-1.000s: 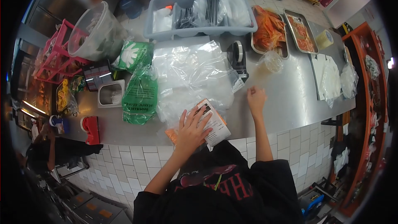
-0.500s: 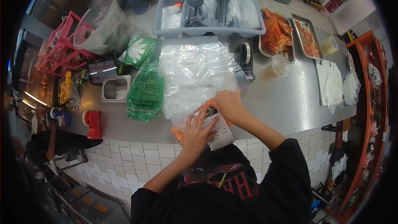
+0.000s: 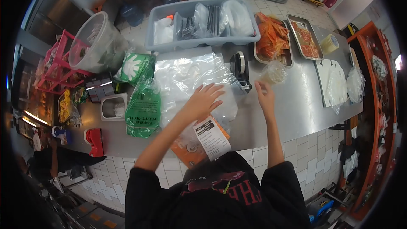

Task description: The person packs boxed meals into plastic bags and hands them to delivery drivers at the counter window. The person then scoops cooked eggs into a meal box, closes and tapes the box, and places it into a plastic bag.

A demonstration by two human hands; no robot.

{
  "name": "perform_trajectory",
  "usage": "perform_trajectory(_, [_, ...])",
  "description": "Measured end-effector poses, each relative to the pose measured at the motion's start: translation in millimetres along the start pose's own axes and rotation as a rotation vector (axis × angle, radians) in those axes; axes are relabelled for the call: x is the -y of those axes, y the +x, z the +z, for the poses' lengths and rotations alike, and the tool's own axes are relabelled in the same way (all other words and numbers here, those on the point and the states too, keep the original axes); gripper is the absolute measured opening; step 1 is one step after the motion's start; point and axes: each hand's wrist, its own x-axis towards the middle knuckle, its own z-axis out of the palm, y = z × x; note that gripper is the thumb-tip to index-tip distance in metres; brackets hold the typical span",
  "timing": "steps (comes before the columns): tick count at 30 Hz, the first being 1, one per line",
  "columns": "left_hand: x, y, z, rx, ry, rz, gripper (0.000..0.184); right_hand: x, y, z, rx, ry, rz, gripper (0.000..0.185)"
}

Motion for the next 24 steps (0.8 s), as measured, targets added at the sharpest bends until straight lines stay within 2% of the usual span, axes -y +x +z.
perform_trajectory(1, [21.3,11.3,21.0,0.039,0.056,0.146,0.042,-6.2,12.7,10.3,0.095,0.104,0.044,0.027])
perform_trajectory(2, [36.8,9.5,28.6,0.044,0.061,0.161,0.042,-8.9,21.4,16.4,0.189,0.208,0.086,0.027])
perform_trajectory(3, [54.6,3.3,30.0,0.134,0.237,0.000,0.042,-6.2,27.5,20.0,0.172,0.210,0.084,0.027])
perform_trajectory(4, [58.8,7.1,23.7,0.221,0.413,-0.161,0.041,-3.0,32.3,24.2,0.282,0.141,0.242,0.025])
perform_trajectory(5, [58.8,17.0,23.5,0.225,0.419,-0.140,0.041,-0.6,35.6,26.0,0.389,0.074,0.405,0.024])
perform_trajectory(6, [45.8,25.0,15.2,0.278,0.482,-0.232,0.039,-0.6,32.5,24.4,0.375,0.076,0.414,0.024])
perform_trajectory(7, [32.4,29.5,10.1,0.334,0.541,-0.333,0.037,0.6,23.1,21.4,0.308,0.160,0.325,0.022])
perform_trajectory(8, [20.6,40.0,7.2,0.345,0.542,-0.325,0.037,3.2,12.5,16.7,0.238,0.245,0.232,0.021])
perform_trajectory(10, [1.2,76.1,5.1,0.284,0.369,-0.407,0.025,26.6,-39.4,-24.5,0.188,0.088,0.180,0.019])
perform_trajectory(11, [0.9,87.8,14.8,0.158,0.248,-0.154,0.022,38.2,-71.9,-47.4,0.183,-0.099,0.055,0.022])
perform_trajectory(12, [0.7,97.9,24.5,0.032,0.119,0.096,0.019,42.8,-105.0,-63.7,0.214,-0.186,0.085,0.021])
perform_trajectory(13, [-4.5,108.7,27.1,0.038,0.116,0.106,0.019,47.2,-132.8,-74.8,0.228,-0.191,0.194,0.019])
perform_trajectory(15, [-14.6,126.3,30.3,0.064,0.004,0.663,0.019,59.6,-166.3,-80.1,0.233,0.039,0.496,0.017])
perform_trajectory(16, [-15.0,132.8,33.3,0.072,0.001,0.682,0.019,60.8,-170.6,-76.8,0.213,0.042,0.503,0.017])
perform_trajectory(18, [-11.0,145.6,44.8,0.186,0.004,0.816,0.013,56.1,-176.3,-70.3,0.118,0.014,0.348,0.015])
perform_trajectory(19, [-11.9,150.0,53.6,0.194,0.001,0.831,0.013,47.4,-175.4,-71.1,0.145,-0.095,0.242,0.017])
perform_trajectory(20, [-13.2,149.8,64.4,0.208,0.154,0.839,0.012,42.0,-173.7,-70.8,0.138,-0.096,0.253,0.017])
perform_trajectory(21, [-16.2,142.5,73.1,0.226,0.304,0.838,0.011,39.0,-174.0,-69.1,0.175,-0.205,0.146,0.017])
perform_trajectory(22, [-24.7,134.8,80.5,0.237,0.296,0.837,0.011,40.1,-175.3,-67.6,0.214,-0.312,0.035,0.017])
perform_trajectory(24, [-40.6,131.6,88.4,0.165,0.256,0.712,0.009,60.6,-181.1,-73.3,0.204,-0.270,0.091,0.018])
